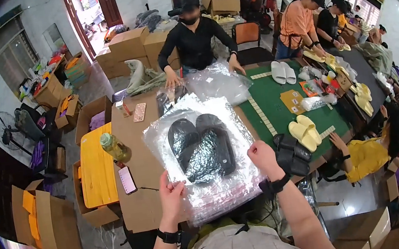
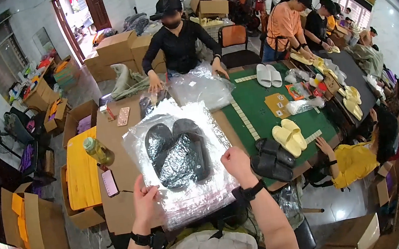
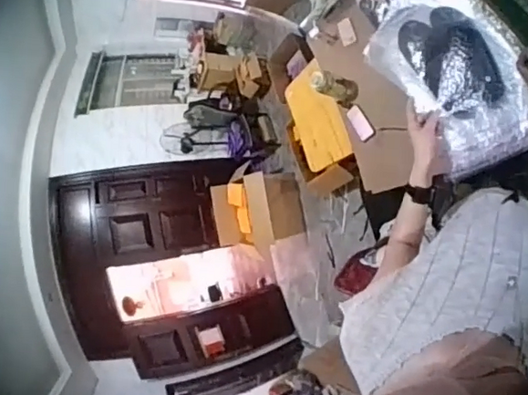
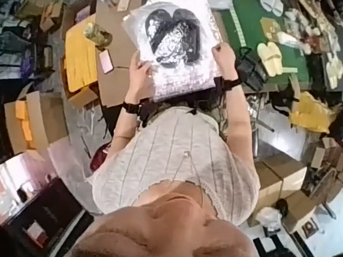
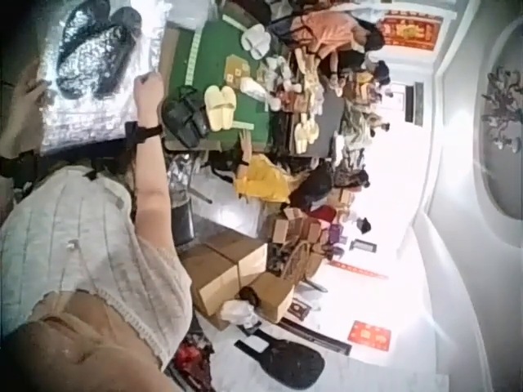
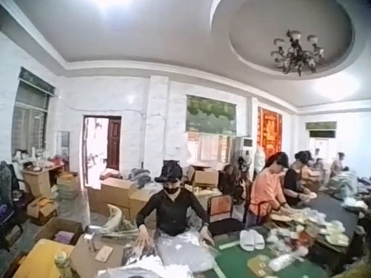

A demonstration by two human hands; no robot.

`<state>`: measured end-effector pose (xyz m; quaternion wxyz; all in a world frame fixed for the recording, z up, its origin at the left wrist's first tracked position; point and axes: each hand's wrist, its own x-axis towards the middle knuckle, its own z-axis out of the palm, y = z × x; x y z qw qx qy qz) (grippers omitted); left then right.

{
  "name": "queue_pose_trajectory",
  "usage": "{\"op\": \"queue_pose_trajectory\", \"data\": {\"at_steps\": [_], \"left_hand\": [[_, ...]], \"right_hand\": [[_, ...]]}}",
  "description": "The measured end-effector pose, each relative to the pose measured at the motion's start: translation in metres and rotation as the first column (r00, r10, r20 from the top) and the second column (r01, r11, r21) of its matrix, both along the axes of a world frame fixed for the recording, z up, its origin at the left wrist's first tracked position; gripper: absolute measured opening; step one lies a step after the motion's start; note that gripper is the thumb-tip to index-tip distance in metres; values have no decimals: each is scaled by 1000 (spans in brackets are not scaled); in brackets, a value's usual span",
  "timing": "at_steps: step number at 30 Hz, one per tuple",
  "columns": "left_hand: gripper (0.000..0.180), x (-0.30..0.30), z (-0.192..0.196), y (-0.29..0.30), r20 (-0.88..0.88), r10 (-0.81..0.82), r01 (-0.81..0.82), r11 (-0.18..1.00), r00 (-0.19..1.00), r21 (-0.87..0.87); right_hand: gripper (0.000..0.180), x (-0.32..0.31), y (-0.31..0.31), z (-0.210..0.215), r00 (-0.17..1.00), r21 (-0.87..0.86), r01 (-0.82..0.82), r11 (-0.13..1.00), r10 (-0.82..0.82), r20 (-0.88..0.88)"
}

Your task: The recorder is packing pairs of slippers into plastic bags and bubble wrap in a footwear manufacturing setting.

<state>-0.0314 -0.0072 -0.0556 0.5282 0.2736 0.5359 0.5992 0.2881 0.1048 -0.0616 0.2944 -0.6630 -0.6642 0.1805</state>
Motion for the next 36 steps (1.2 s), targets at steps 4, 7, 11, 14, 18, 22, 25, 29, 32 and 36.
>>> {"op": "queue_pose_trajectory", "data": {"at_steps": [4,7,11,14,18,22,25,29,32,36], "left_hand": [[71,-17,-24,-1,-79,-2,2,1000,997,-2],[69,-20,-17,-1,-98,-26,24,999,995,-21],[58,-15,0,-4,-107,-62,69,996,992,55],[49,-39,-30,-15,-325,-119,178,971,938,158],[50,-40,2,-31,-816,-157,401,911,556,98],[40,-35,7,-33,-973,50,532,830,226,166],[27,-39,-3,-30,-961,57,547,812,272,203],[16,-38,-14,-24,-929,11,513,831,371,215],[12,-35,-25,-21,-907,29,438,869,420,231],[17,-11,-33,-12,-792,4,154,980,611,124]], "right_hand": [[14,1,-10,2,999,-120,-34,992,32,-13],[14,8,-15,9,852,-388,-195,901,-41,-523],[30,22,-25,30,699,-257,-317,913,41,-714],[42,35,-32,26,813,-97,-527,844,468,-345],[36,37,-50,25,811,-5,-576,818,570,-133],[17,36,-55,18,814,111,-578,809,580,13],[11,35,-52,17,834,172,-538,825,550,-31],[8,34,-45,14,870,266,-450,853,486,-87],[16,35,-40,-1,905,131,-358,924,378,-194],[28,22,-36,-17,988,-38,-78,996,72,-137]]}}
